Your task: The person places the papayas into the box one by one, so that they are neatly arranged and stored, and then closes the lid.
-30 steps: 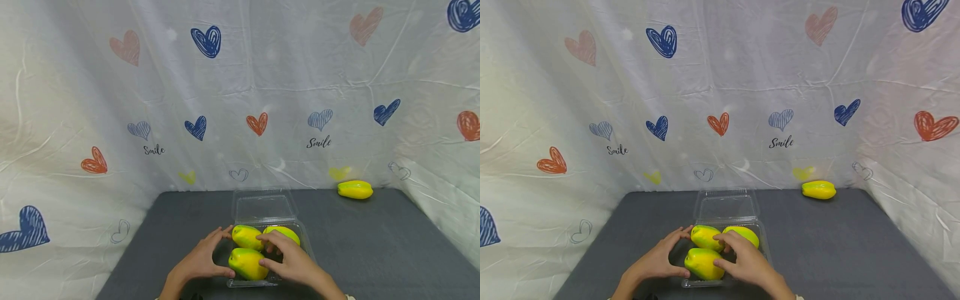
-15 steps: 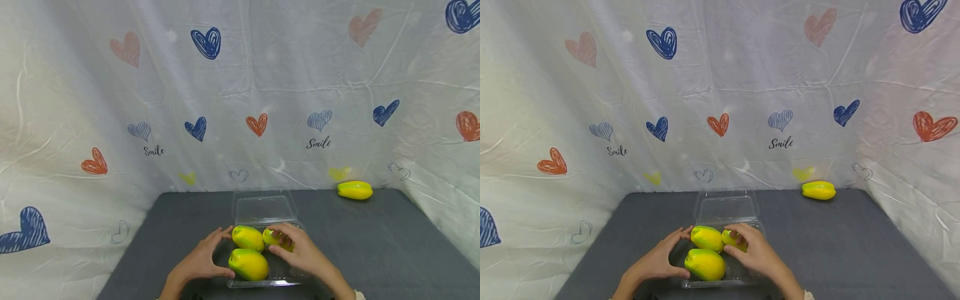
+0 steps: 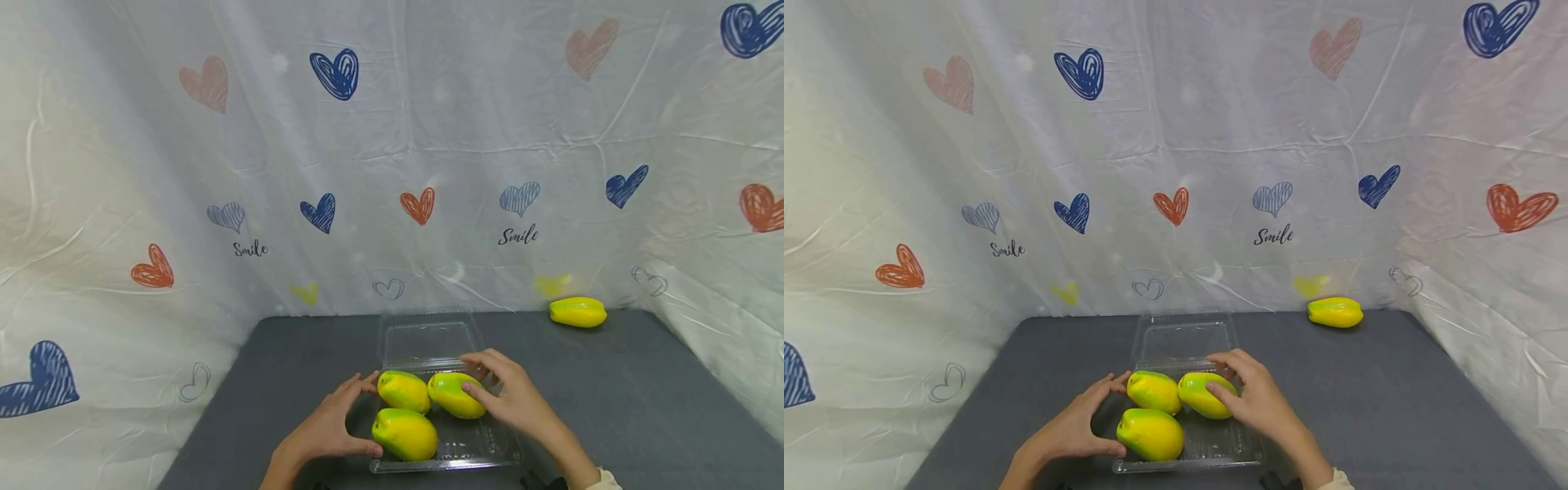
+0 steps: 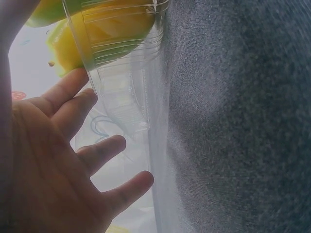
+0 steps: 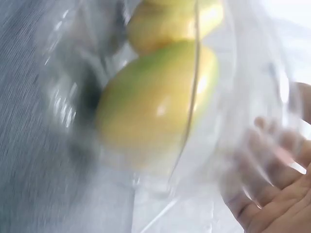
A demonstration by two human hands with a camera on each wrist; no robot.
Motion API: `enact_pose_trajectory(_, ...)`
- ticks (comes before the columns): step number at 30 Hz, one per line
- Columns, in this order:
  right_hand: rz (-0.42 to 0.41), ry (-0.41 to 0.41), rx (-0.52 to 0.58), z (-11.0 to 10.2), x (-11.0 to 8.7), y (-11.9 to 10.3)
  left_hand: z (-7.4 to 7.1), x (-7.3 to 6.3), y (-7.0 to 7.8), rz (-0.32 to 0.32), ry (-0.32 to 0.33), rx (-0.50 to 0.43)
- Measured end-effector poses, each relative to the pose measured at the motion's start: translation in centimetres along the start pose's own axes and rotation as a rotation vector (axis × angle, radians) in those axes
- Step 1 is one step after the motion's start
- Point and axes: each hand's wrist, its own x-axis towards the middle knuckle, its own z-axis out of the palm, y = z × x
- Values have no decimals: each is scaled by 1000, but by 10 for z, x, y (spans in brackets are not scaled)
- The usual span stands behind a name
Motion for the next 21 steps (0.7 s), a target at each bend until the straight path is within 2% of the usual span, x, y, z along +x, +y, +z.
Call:
enact_pose_trajectory(7,35,29,-128,-17,-9,15,0,0,0,-11,-2,-2)
enact_pose_trajectory(21,43,114,-326,-51,-17,55,0,0,-1,-9,-1,-5)
